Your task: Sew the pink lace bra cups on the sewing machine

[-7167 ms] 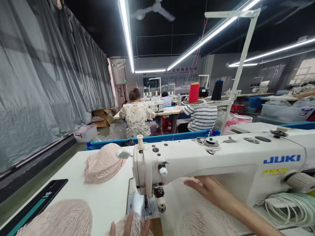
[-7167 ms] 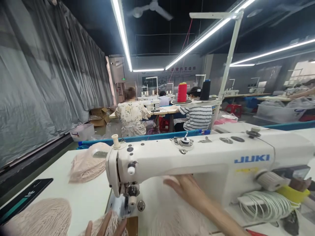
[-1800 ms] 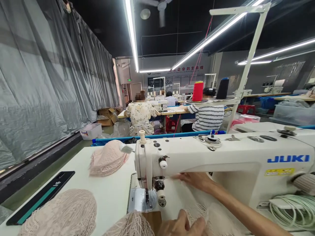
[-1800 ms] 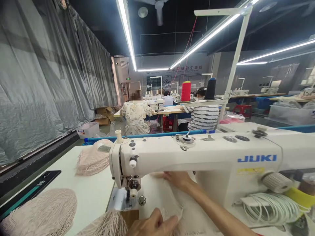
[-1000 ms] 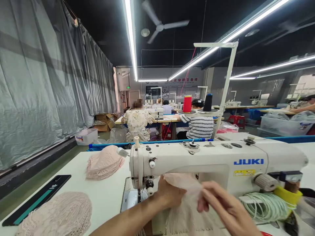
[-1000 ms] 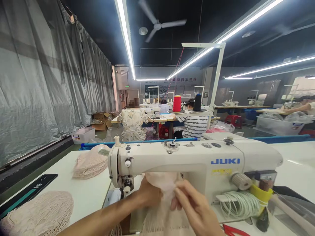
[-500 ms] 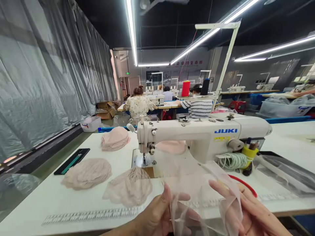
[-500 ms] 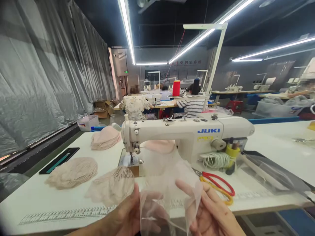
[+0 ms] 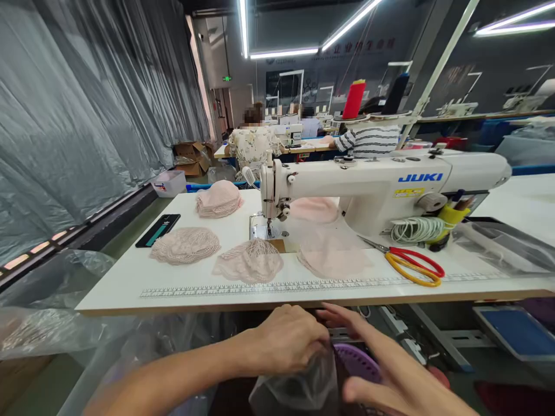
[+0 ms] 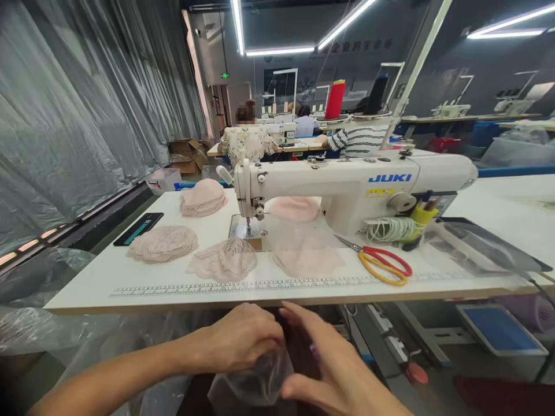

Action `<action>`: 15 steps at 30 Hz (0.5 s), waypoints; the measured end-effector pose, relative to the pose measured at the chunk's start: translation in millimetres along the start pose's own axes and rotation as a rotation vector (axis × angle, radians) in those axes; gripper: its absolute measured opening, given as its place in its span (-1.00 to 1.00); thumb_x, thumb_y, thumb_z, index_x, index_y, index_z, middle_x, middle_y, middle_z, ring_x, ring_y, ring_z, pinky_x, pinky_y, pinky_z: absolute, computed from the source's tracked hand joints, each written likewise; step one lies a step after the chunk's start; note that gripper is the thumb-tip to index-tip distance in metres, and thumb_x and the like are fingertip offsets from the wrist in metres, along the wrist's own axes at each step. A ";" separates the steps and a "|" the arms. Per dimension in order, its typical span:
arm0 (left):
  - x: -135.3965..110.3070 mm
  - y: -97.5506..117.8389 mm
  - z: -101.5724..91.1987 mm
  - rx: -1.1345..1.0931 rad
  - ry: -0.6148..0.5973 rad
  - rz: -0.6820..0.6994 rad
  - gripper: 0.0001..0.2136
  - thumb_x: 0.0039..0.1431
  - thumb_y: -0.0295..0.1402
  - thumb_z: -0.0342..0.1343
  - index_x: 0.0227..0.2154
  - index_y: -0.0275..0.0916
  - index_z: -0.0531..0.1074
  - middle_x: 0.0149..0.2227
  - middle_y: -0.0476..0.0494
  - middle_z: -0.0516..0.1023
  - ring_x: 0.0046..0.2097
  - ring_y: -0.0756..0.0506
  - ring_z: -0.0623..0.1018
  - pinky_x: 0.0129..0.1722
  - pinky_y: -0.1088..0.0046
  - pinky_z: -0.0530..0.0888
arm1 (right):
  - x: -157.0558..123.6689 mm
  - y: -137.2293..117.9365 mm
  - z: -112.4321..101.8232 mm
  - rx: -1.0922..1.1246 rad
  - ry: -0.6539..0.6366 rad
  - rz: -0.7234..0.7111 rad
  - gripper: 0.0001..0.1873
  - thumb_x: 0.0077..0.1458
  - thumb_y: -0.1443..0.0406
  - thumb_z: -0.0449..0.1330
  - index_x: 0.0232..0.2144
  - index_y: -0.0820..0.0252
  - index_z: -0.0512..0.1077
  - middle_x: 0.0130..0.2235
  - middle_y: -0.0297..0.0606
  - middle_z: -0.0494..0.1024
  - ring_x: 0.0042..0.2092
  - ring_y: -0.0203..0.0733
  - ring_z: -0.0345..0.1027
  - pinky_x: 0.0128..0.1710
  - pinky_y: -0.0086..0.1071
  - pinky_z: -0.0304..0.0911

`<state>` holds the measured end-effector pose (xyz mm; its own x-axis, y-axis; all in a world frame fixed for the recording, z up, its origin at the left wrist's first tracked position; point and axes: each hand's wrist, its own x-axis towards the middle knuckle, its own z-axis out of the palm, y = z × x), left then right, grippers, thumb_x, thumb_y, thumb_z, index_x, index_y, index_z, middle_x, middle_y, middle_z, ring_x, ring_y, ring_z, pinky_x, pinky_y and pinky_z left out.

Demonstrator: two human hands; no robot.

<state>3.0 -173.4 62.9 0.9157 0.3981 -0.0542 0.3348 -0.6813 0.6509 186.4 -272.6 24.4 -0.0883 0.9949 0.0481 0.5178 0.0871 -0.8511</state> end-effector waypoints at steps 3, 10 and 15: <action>-3.6 -3.2 -0.4 -0.040 0.065 -0.082 -0.85 0.16 -0.45 -0.02 -0.48 -0.30 0.41 -0.43 -0.04 0.47 -0.35 -0.02 0.42 -0.32 0.54 0.28 | 21.8 -8.5 24.7 -0.073 -0.008 -0.046 -0.44 0.05 0.17 0.12 0.11 0.14 0.19 -0.25 -0.19 0.54 -0.21 -0.06 0.42 -0.16 -0.19 0.30; -28.7 -43.2 20.0 -0.646 0.077 -0.309 -0.65 -0.13 -0.18 0.28 -0.35 -0.35 0.43 -0.48 0.02 0.39 -0.42 0.02 0.36 -0.45 0.59 0.25 | 23.7 -5.4 28.3 0.480 -0.033 0.089 -0.71 0.17 0.05 0.01 -0.39 0.13 0.26 -0.52 -0.41 0.44 -0.52 -0.35 0.25 -0.51 -0.51 0.18; -24.9 -42.7 35.7 -0.827 0.040 -0.383 -0.76 0.13 -0.30 0.02 -0.19 -0.33 0.37 -0.62 0.05 0.38 -0.61 0.06 0.35 -0.57 0.60 0.28 | 14.2 1.3 22.3 0.472 -0.061 0.226 -0.66 0.10 -0.02 0.07 -0.34 0.12 0.27 -0.46 -0.38 0.43 -0.45 -0.29 0.29 -0.46 -0.46 0.21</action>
<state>-26.1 -176.2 9.5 0.7612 0.5380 -0.3621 0.3341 0.1531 0.9300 166.9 -259.4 12.2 -0.0760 0.9803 -0.1821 0.0917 -0.1750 -0.9803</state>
